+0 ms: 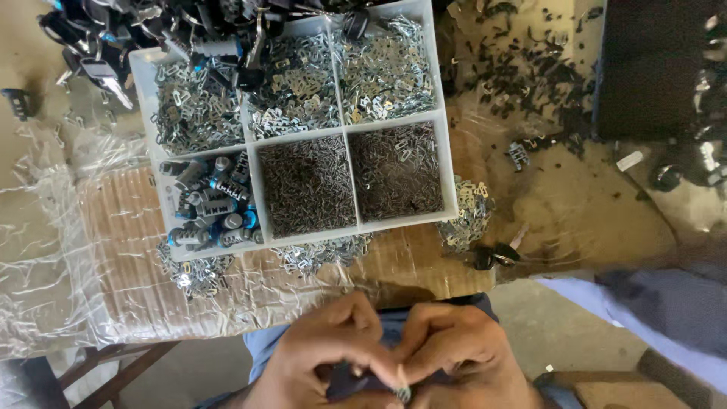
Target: The person assembles lock cylinder cores at a workbench. They pick small metal pins and springs from a compartment tray, insert the parts into a lock cylinder body held in the other hand, and set finished cylinders with the pile of completed locks on the table.
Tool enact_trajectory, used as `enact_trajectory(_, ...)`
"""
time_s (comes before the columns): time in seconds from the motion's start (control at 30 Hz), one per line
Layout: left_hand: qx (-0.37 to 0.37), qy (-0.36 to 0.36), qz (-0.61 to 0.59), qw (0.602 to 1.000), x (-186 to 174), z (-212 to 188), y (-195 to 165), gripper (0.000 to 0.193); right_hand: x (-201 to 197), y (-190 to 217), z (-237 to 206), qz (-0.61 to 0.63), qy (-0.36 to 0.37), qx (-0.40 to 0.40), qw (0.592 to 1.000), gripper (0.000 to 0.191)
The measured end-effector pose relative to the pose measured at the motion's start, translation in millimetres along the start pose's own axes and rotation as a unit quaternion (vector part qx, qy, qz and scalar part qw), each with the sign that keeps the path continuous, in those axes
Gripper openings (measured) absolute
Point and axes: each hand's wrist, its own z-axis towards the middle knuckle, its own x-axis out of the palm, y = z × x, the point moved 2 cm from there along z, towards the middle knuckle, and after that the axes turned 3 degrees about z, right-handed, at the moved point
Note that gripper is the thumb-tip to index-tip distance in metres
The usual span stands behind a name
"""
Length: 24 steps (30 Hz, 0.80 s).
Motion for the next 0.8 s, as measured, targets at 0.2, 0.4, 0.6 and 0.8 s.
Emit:
enact_trajectory(0.2, 0.056, -0.023, 0.202, 0.978, 12.6, 16.6, -3.9, 0.030, -29.3, 24.8, -32.4, 0.031, -0.169, -0.029, 0.985, 0.037)
enact_trajectory(0.4, 0.190, -0.119, 0.538, 0.812, 45.6, 91.0, -32.8, 0.033, -79.4, 19.1, -97.7, 0.043, -0.375, -0.181, 0.908, 0.014)
enact_trajectory(0.6, 0.114, -0.036, 0.053, 0.991, 10.7, 60.6, -20.6, 0.020, -64.3, 2.2, -75.6, 0.009, -0.329, -0.135, 0.934, 0.022)
enact_trajectory(0.8, 0.046, -0.207, 0.065, 0.975, -8.8, -21.7, 9.5, 0.022, 7.8, -34.2, -14.2, 0.065, -0.291, 0.107, 0.949, 0.026)
